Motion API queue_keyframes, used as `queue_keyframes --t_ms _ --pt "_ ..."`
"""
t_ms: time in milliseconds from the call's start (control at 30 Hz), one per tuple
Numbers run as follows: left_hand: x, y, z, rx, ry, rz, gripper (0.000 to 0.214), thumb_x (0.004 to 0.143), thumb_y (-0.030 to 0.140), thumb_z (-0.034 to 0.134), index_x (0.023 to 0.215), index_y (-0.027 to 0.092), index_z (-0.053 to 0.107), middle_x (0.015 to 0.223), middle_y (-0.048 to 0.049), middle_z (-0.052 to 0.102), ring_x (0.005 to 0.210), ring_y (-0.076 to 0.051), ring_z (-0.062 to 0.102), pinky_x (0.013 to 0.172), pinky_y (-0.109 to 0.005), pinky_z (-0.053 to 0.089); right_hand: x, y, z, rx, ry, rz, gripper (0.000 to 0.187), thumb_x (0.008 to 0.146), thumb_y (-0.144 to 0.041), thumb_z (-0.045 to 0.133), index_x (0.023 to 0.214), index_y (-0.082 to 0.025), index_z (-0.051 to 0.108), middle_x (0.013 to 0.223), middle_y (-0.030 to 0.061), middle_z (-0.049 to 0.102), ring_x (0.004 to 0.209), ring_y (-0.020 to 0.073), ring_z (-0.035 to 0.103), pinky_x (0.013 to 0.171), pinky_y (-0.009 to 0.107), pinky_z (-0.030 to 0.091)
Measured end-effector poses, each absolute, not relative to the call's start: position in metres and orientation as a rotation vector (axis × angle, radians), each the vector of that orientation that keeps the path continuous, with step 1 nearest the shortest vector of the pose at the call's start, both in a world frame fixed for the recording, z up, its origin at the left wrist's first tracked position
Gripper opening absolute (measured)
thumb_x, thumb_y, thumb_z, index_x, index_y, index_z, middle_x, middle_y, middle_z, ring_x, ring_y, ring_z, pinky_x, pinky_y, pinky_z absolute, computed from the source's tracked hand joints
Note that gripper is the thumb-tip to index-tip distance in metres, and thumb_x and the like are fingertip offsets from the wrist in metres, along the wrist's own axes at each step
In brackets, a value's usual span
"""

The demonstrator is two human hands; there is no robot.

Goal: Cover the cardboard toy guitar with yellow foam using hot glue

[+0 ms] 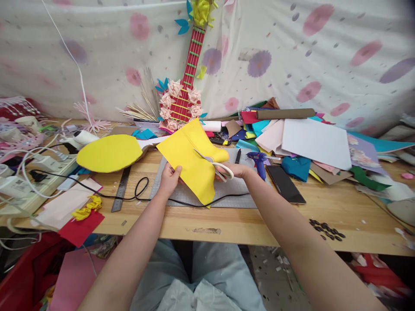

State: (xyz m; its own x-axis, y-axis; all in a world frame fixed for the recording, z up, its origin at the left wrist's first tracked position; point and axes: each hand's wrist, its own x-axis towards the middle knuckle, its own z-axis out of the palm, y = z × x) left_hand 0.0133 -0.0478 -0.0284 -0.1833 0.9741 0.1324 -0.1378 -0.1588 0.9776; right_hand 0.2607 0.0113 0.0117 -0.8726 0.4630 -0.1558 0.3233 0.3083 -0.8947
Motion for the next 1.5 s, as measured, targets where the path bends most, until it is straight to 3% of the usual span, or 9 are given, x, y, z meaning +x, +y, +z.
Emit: queue_keyframes --t_ms 200,400,733,933,1100,1267,1400,1500 --pt "0.015 -0.048 -0.029 1.090 1.148 1.495 0.047 0.065 0.045 0.071 0.091 0.020 0.042 0.072 0.0004 0.066 0.051 -0.014 0.062 0.036 -0.021 0.044 0.253 0.007 0.011 -0.832 -2.286 1.669 0.071 0.063 -0.085 0.040 0.063 -0.015 0.050 0.058 0.0006 0.050 0.050 0.0086 0.044 0.048 0.023 0.038" --pt "0.014 -0.048 -0.030 1.090 1.129 1.493 0.052 0.061 0.049 0.073 0.090 0.020 0.042 0.073 -0.0001 0.066 0.051 -0.014 0.062 0.036 -0.020 0.044 0.252 0.005 0.009 -0.991 -2.142 1.574 0.063 0.058 -0.077 0.058 0.071 -0.016 0.053 0.067 0.0019 0.056 0.060 0.0113 0.048 0.051 0.024 0.041" --pt "0.015 -0.050 -0.027 1.094 1.126 1.449 0.053 0.061 0.049 0.073 0.090 0.020 0.041 0.072 -0.0005 0.067 0.049 -0.016 0.063 0.035 -0.025 0.047 0.253 0.006 -0.006 -1.007 -2.067 1.636 0.062 0.058 -0.076 0.059 0.070 -0.015 0.051 0.057 -0.0034 0.047 0.048 0.0064 0.040 0.042 0.020 0.033" --pt "0.014 -0.049 -0.030 1.068 1.142 1.425 0.052 0.059 0.048 0.074 0.089 0.019 0.042 0.068 0.0015 0.066 0.046 -0.014 0.060 0.035 -0.023 0.047 0.253 0.006 -0.005 -1.043 -2.084 1.585 0.062 0.057 -0.071 0.064 0.079 -0.014 0.056 0.066 -0.0008 0.054 0.055 0.0089 0.046 0.048 0.022 0.036" --pt "0.014 -0.049 -0.030 1.044 1.150 1.414 0.051 0.059 0.046 0.075 0.088 0.018 0.044 0.068 0.0008 0.066 0.050 -0.015 0.062 0.036 -0.022 0.047 0.256 0.005 -0.001 -0.980 -2.101 1.565 0.070 0.058 -0.078 0.058 0.090 -0.015 0.060 0.089 0.0060 0.064 0.078 0.0182 0.057 0.067 0.029 0.047" --pt "0.014 -0.052 -0.029 1.073 1.104 1.281 0.048 0.059 0.041 0.077 0.087 0.017 0.045 0.066 0.0004 0.066 0.047 -0.014 0.061 0.037 -0.023 0.047 0.257 0.007 -0.002 -1.023 -2.181 1.543 0.070 0.064 -0.084 0.043 0.076 -0.017 0.059 0.069 0.0052 0.061 0.066 0.0179 0.055 0.063 0.034 0.050" --pt "0.014 -0.054 -0.028 1.096 1.088 1.193 0.044 0.062 0.038 0.076 0.087 0.016 0.048 0.066 -0.0014 0.067 0.048 -0.015 0.062 0.038 -0.024 0.048 0.251 0.008 -0.001 -0.969 -2.103 1.542 0.067 0.070 -0.075 0.050 0.105 -0.018 0.058 0.100 0.0083 0.065 0.091 0.0221 0.058 0.078 0.037 0.051" --pt "0.015 -0.055 -0.026 1.084 1.098 1.168 0.043 0.062 0.037 0.076 0.088 0.015 0.049 0.065 -0.0011 0.067 0.048 -0.015 0.062 0.038 -0.024 0.048 0.247 0.009 0.000 -1.006 -2.071 1.572 0.067 0.072 -0.071 0.052 0.113 -0.019 0.055 0.109 0.0094 0.063 0.094 0.0239 0.059 0.076 0.038 0.053"
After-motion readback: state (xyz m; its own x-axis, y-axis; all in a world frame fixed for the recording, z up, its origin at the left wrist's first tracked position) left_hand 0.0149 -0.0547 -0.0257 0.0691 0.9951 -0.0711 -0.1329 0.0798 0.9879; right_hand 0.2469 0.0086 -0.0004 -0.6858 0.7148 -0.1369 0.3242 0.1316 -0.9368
